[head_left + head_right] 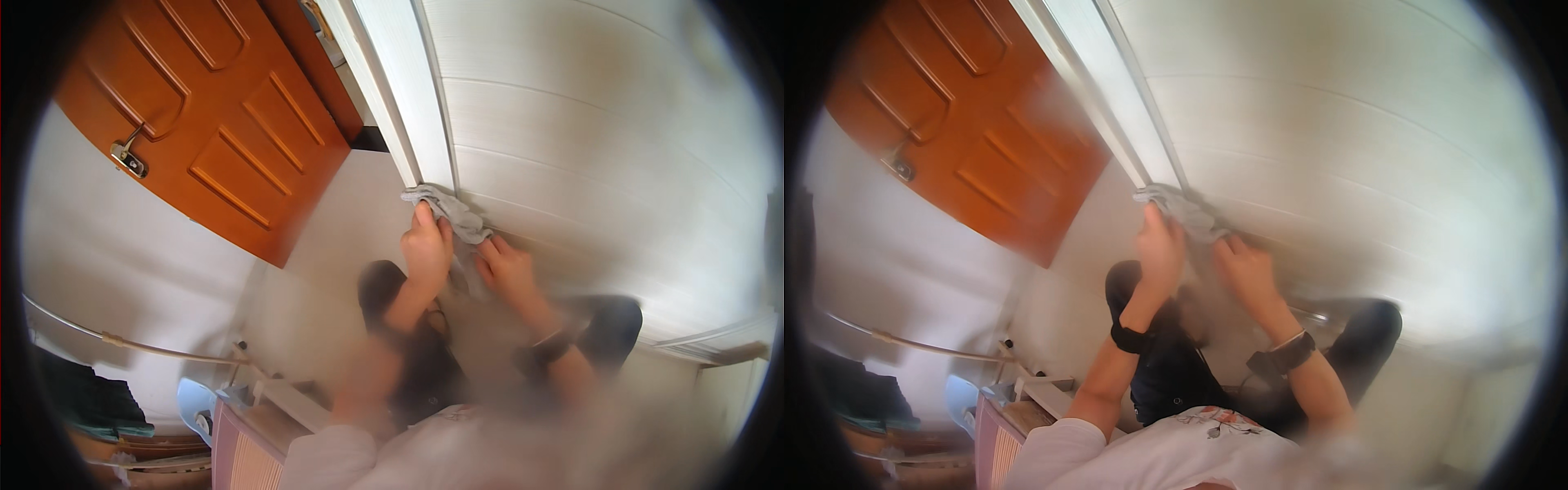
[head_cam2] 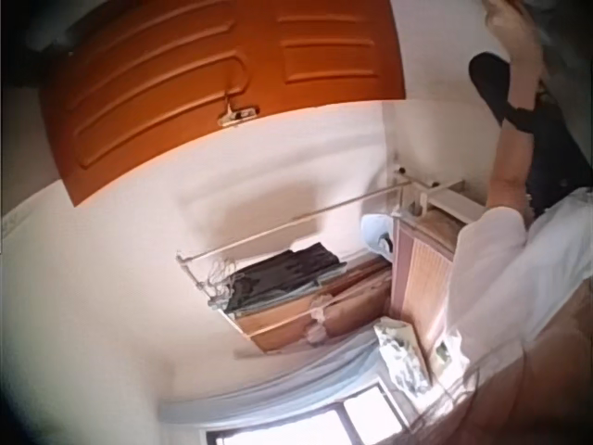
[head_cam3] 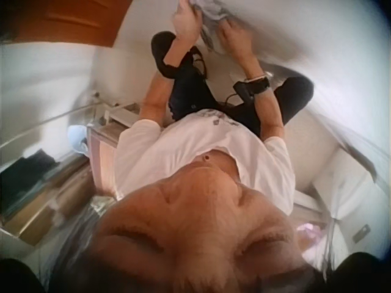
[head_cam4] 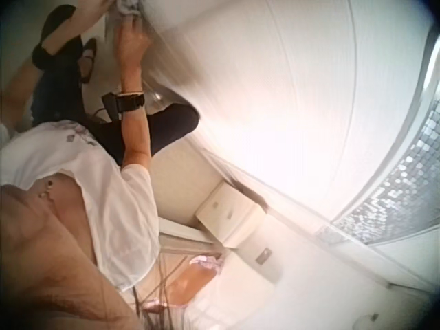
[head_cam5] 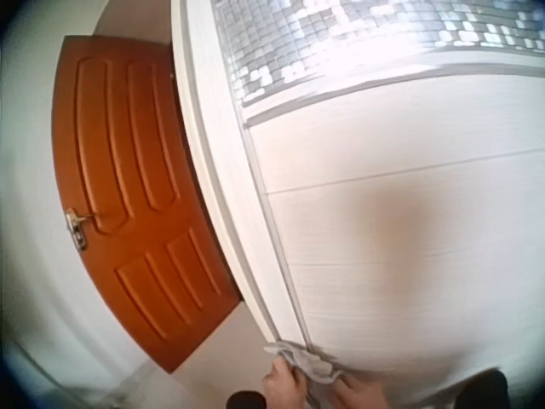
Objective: Wiping down the surface and sliding tracks of a wardrobe using a cloth.
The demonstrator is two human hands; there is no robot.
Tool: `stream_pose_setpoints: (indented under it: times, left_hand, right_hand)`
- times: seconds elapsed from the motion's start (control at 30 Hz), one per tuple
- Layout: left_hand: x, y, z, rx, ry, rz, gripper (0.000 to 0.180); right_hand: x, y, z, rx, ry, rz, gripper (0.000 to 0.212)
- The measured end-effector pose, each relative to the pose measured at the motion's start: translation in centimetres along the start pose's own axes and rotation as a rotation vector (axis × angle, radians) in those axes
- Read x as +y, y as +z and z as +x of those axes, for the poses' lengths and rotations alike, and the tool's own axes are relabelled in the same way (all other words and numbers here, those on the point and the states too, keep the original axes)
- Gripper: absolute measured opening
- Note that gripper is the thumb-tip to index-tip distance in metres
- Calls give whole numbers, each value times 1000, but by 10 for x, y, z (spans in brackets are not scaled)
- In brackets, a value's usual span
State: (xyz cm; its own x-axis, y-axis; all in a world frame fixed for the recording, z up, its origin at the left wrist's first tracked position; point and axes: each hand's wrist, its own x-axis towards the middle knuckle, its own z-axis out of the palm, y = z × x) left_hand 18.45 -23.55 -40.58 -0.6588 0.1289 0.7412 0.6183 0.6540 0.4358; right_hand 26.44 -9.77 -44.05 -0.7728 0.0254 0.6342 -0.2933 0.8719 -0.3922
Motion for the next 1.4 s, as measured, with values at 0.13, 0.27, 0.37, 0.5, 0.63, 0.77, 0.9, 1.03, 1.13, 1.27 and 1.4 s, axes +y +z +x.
stream_pose_setpoints:
  times: [0.13, 0.27, 0.37, 0.5, 0.63, 0.77, 0.9, 1.03, 1.13, 1.27, 1.4]
  left_hand:
    - [17, -33, 50, 135, 169, 70, 35]
    - [81, -81, 165, 414, 389, -14, 19]
    - [100, -88, 174, 416, 291, -45, 16]
    - [49, -52, 101, 288, 197, 92, 28]
    - [-11, 33, -32, 39, 32, 131, 36]
    - [-63, 71, -121, -158, -295, 80, 27]
    - [-43, 55, -108, -413, -397, -54, 27]
    - [2, 5, -14, 80, 84, -94, 31]
    - [33, -21, 33, 151, 69, -92, 29]
    - [18, 11, 12, 241, -33, -26, 28]
    - [-11, 55, -75, -29, -332, -59, 27]
  right_hand:
    - [-23, -38, 52, 120, -22, 95, 17]
    - [-49, -107, 129, 543, -263, 137, 21]
    - [-75, -131, 130, 361, -155, 257, 28]
    - [-34, -43, 86, 361, -143, 143, 24]
    - [17, 35, -14, 107, 110, 75, 24]
    - [31, 100, -66, -147, 306, 148, 25]
    - [45, 90, -78, -280, 399, 120, 25]
    - [2, 9, 1, 56, 151, 179, 16]
    - [-27, -35, 45, 160, 97, 184, 14]
    - [-23, -20, 36, 163, 124, 178, 15]
    - [17, 39, -24, -16, 237, 162, 16]
